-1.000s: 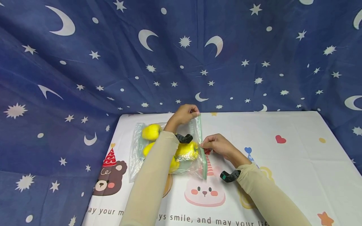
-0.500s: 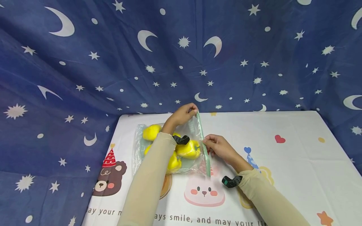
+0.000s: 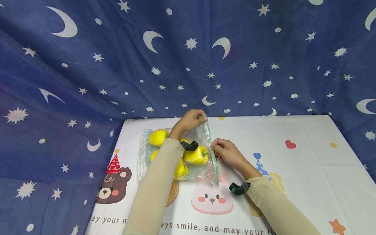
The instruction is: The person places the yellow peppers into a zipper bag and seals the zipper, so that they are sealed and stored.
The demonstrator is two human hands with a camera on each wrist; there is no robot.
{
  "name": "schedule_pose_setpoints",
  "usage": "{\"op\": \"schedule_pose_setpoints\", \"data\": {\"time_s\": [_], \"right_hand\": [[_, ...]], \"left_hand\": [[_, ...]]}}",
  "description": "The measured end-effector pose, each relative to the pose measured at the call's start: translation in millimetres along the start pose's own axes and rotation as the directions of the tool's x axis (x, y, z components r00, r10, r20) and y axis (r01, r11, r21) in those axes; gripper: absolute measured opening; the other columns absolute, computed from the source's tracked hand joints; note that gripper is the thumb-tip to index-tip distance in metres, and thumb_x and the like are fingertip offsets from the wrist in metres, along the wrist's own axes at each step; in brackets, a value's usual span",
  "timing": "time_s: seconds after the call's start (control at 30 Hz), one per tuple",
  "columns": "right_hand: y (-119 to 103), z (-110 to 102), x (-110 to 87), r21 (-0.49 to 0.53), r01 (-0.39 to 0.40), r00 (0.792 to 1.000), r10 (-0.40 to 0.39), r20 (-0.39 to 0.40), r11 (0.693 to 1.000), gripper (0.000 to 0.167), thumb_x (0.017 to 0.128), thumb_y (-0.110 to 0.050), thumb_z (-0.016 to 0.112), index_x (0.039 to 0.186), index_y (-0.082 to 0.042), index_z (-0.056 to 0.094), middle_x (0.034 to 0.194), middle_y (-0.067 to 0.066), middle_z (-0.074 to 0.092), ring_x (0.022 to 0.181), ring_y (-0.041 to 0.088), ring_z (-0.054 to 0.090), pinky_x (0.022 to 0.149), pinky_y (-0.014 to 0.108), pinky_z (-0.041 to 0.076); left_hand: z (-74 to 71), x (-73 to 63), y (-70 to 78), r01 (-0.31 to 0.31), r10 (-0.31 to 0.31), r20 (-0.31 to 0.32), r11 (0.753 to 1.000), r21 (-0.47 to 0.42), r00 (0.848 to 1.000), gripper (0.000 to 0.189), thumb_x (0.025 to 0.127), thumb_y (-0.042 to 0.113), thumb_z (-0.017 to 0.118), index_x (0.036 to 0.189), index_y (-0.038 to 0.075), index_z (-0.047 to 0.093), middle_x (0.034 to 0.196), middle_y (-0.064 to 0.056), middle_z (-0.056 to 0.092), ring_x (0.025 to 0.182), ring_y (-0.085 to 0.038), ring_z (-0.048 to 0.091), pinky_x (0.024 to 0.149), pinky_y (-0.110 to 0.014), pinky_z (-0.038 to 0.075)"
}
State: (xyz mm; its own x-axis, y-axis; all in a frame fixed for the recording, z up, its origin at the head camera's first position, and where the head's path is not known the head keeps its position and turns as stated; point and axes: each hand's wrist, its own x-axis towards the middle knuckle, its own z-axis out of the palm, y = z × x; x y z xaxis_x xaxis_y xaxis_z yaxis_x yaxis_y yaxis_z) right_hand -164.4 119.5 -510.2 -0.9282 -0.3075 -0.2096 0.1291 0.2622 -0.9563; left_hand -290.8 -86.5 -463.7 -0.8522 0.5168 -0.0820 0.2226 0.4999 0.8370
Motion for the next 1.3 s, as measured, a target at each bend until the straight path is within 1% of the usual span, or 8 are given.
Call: {"op": "schedule_pose_setpoints", "data": {"time_s": [0.1,0.27,0.4,0.63,0.8,0.93,1.13,1.3], "right_hand": [[0,0,-0.5,-0.026,0.025,1.0,-0.025,-0.004,0.999,0.019,0.103,-0.012,0.055,0.094,0.002,0.065,0.076,0.022,0.056,0.073,0.052,0.051,0.053,0.027,0.041],[2,1,-5.0,-0.056,0.041,0.999,-0.041,-0.006,0.998,0.015,0.099,-0.013,0.06,0.092,-0.003,0.068,0.079,0.024,0.062,0.075,0.043,0.056,0.056,0.024,0.043],[4,1,-9.9,-0.074,0.042,0.999,-0.041,0.014,0.996,0.014,0.098,-0.016,0.062,0.091,-0.005,0.069,0.081,0.023,0.064,0.075,0.037,0.056,0.057,0.024,0.044],[9,-1,-16.8,-0.085,0.013,0.998,-0.008,0.056,0.996,0.015,0.097,-0.019,0.063,0.087,-0.009,0.068,0.081,0.016,0.065,0.077,0.033,0.057,0.059,0.025,0.045],[10,-1,-21.9,-0.077,0.001,0.997,0.006,0.082,0.997,0.014,0.096,-0.018,0.064,0.085,-0.009,0.068,0.081,0.021,0.065,0.067,0.023,0.051,0.055,0.022,0.041],[11,-1,-26.3,-0.06,0.004,0.992,0.004,0.123,0.998,0.017,0.096,-0.016,0.065,0.084,-0.004,0.067,0.075,0.019,0.063,0.058,0.014,0.044,0.05,0.02,0.035],[12,-3,-30.9,-0.047,0.01,0.983,-0.002,0.184,0.999,0.018,0.095,-0.016,0.066,0.083,-0.003,0.067,0.071,0.016,0.065,0.057,0.022,0.044,0.049,0.019,0.032],[13,-5,-33.8,-0.045,0.015,0.965,-0.003,0.261,0.999,0.019,0.095,-0.015,0.066,0.083,0.0,0.066,0.07,0.015,0.066,0.058,0.024,0.046,0.05,0.02,0.034]], "left_hand": [[-0.6,1.0,0.2,0.001,-0.001,-0.014,1.0,0.019,1.0,0.018,0.105,0.024,0.06,0.094,0.011,0.063,0.084,-0.003,0.063,0.074,-0.018,0.053,0.066,-0.028,0.042],[-4.3,2.5,0.4,0.006,-0.004,-0.048,0.999,0.037,0.999,0.019,0.105,0.024,0.06,0.093,0.01,0.063,0.083,-0.003,0.063,0.073,-0.018,0.052,0.065,-0.029,0.041],[-6.5,3.8,-1.1,0.013,-0.009,-0.058,0.998,0.069,0.998,0.019,0.104,0.026,0.06,0.093,0.011,0.064,0.082,-0.002,0.063,0.072,-0.018,0.052,0.064,-0.028,0.041],[-5.5,4.2,-0.9,0.023,-0.019,-0.058,0.997,0.068,0.998,0.019,0.105,0.024,0.059,0.095,0.009,0.064,0.083,-0.004,0.065,0.07,-0.018,0.051,0.064,-0.028,0.04],[-4.7,3.8,-0.9,0.035,-0.031,-0.064,0.998,0.059,0.997,0.018,0.105,0.024,0.059,0.095,0.01,0.064,0.084,-0.004,0.065,0.07,-0.018,0.05,0.065,-0.029,0.04],[-4.7,4.3,-2.8,0.037,-0.033,-0.075,0.998,0.05,0.997,0.018,0.105,0.023,0.059,0.094,0.01,0.064,0.083,-0.004,0.065,0.07,-0.018,0.052,0.065,-0.029,0.041],[-5.3,5.6,-4.6,0.034,-0.029,-0.072,0.998,0.061,0.997,0.019,0.105,0.026,0.059,0.094,0.011,0.064,0.083,-0.003,0.065,0.066,-0.019,0.047,0.063,-0.03,0.04],[-5.5,6.4,-4.8,0.049,-0.044,-0.083,0.997,0.057,0.996,0.019,0.105,0.025,0.059,0.094,0.01,0.064,0.084,-0.004,0.067,0.068,-0.018,0.049,0.064,-0.029,0.04]]}}
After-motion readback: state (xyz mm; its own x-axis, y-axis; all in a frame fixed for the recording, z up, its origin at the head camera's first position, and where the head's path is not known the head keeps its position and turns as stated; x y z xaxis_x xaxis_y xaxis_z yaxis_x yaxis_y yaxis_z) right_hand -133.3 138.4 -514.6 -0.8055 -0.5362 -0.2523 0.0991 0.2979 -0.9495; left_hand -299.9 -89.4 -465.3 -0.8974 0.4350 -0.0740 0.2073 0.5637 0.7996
